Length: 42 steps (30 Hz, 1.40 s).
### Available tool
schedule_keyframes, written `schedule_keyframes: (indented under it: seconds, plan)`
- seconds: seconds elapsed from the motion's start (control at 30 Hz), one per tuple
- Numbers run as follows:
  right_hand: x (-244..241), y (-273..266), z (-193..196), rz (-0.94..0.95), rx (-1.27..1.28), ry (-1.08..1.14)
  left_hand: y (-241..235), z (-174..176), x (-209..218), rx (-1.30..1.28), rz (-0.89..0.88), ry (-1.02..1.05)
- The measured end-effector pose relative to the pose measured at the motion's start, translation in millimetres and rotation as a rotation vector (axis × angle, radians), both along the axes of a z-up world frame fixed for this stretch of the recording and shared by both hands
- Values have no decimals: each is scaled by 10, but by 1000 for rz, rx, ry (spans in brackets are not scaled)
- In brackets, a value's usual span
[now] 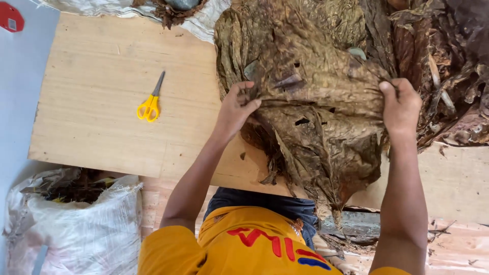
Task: The person places several smooth, grey rocks onto a large, dried brown leaf spread on a wooden table. They adjust the rocks and the leaf's position with both hands, occasionally lifting the leaf to reposition it. A pair of yellow scissors is visible on the table but is not used.
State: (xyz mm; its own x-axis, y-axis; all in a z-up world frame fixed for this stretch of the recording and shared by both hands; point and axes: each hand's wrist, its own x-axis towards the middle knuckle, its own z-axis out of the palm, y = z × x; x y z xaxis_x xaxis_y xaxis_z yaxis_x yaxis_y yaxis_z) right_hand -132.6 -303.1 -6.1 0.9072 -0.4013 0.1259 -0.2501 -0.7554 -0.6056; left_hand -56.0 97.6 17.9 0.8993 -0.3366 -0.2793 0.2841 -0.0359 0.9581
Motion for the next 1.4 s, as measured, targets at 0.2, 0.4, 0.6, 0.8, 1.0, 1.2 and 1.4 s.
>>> schedule_keyframes:
  seconds: [0.2,0.4,0.6,0.8,1.0,1.2,1.4]
  plan:
    - [-495,-445,-81,25,-197,-110,163,57,-266,-66,-80,89]
    - [-1048,-654,124,-65,-180,80,140,130,-953,68,-394,-34]
    - [-841,-231,283,-29,-482,137,3,205,-877,300,-466,-243]
    - [15,619,257,273,-303,-57,-468,-210,-248,751,-165,-653]
    - [339,582,-266,236,-396,40,-539,-368,-91,779,-220,-700]
    - [210,409,-50,227,254,-143,-418,-313,-118,24,-129,-550]
    - [-14,327,611,362,378,-180,-468,-280,-108,-191,-57,-365]
